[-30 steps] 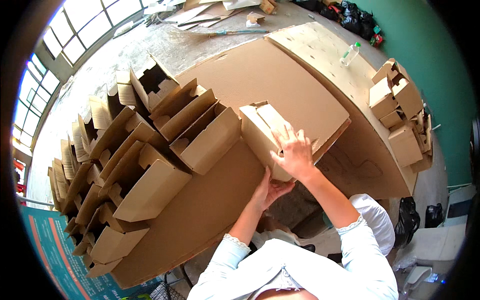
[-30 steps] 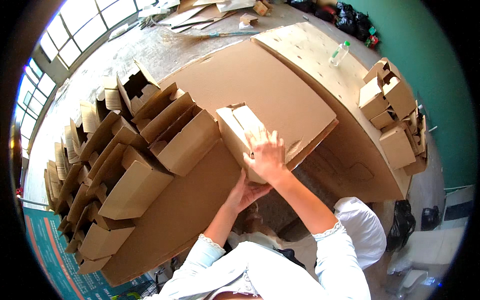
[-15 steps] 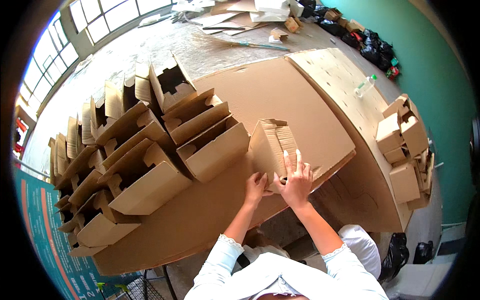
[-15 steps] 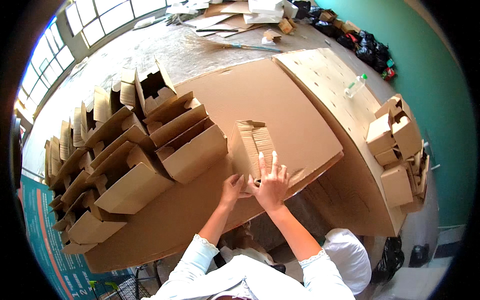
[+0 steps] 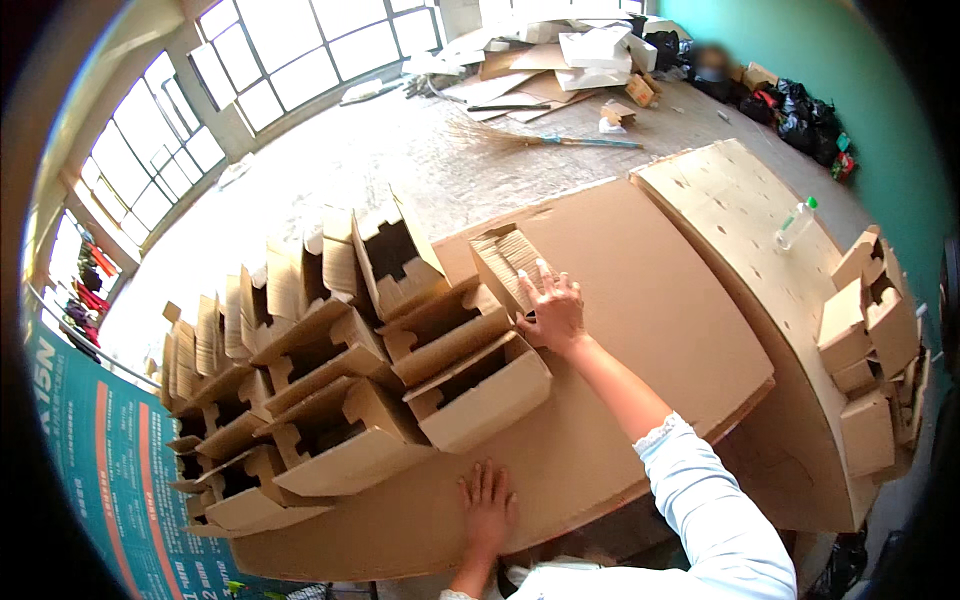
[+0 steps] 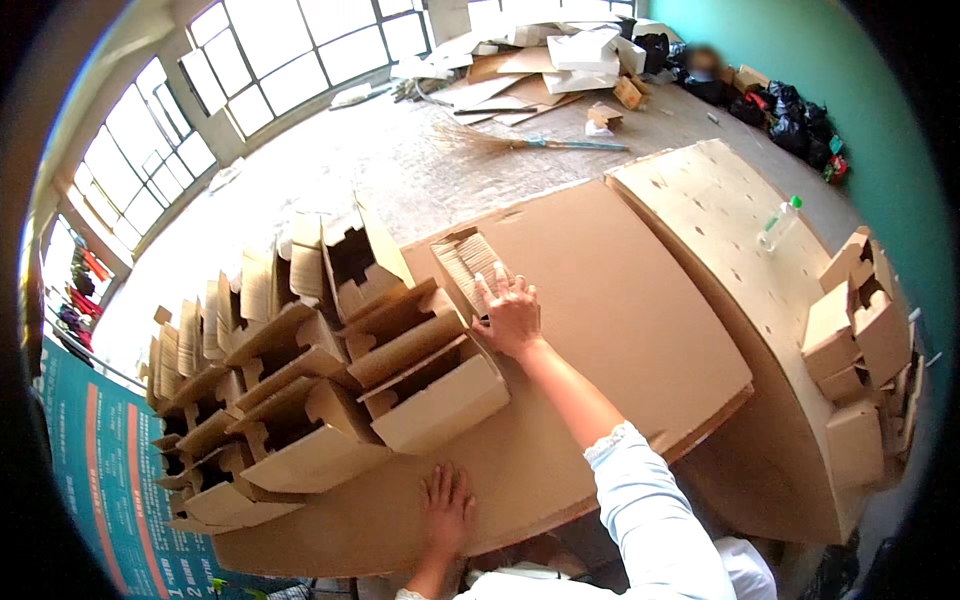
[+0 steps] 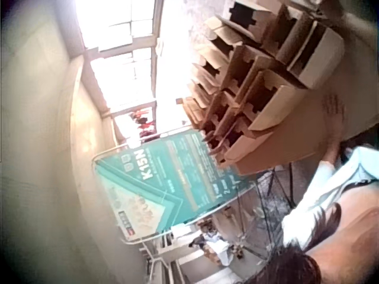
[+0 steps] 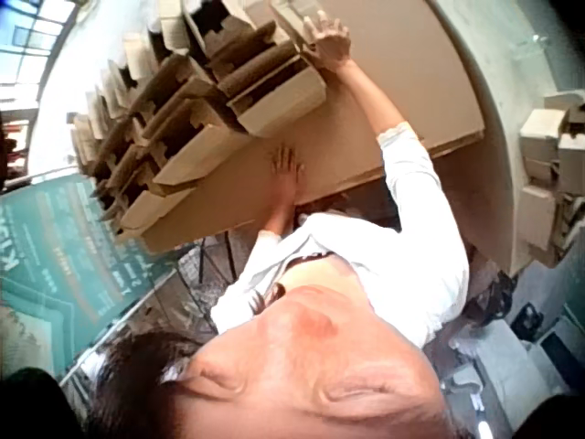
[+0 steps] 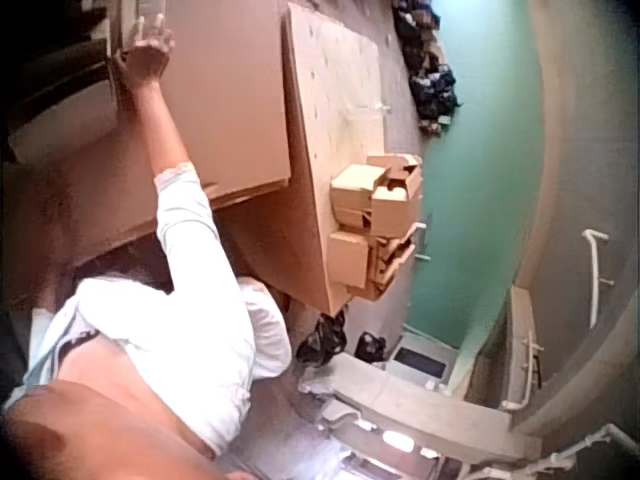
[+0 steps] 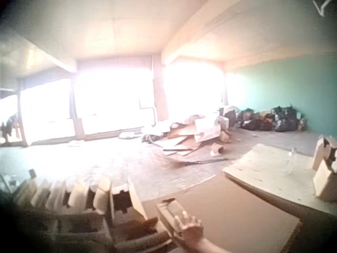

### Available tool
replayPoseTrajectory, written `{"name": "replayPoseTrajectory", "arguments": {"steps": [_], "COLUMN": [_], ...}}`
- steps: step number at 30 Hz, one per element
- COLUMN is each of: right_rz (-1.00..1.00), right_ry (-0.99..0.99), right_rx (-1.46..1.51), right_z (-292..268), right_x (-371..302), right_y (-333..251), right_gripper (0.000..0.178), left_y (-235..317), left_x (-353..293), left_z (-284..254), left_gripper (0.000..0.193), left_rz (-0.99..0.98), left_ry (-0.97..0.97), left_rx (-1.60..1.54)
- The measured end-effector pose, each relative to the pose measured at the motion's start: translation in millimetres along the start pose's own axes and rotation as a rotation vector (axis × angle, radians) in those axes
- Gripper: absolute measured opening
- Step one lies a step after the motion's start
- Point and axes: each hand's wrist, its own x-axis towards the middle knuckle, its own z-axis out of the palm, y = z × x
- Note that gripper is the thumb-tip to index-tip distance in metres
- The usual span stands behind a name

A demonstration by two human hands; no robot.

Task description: The person places green plastic bottles into cardboard boxes and closes the box flaps.

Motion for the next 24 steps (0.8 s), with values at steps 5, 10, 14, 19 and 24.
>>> {"name": "replayPoseTrajectory", "arguments": {"steps": [5,10,14,19,24], "right_rz": [-0.077,-0.080,-0.060,0.054,0.057], "right_ry": [-0.051,-0.183,-0.352,-0.391,-0.518], "right_rx": [0.098,0.162,0.165,0.447,0.501], "right_z": [38,52,52,10,-47], "right_x": [76,116,124,88,-45], "right_y": [-15,-36,-46,-24,8], "right_gripper": [0.069,0.073,0.082,0.071,0.063], "left_y": [-5,-9,-9,-12,-17], "left_x": [0,-2,-5,-6,-2], "left_z": [13,19,8,13,26], "left_gripper": [0.054,0.053,0.053,0.053,0.055], "left_rz": [-0.025,-0.031,-0.015,0.050,0.074], "left_ry": [-0.003,0.019,0.046,0.103,0.138], "left_rx": [-0.015,-0.015,-0.060,-0.038,-0.104]}}
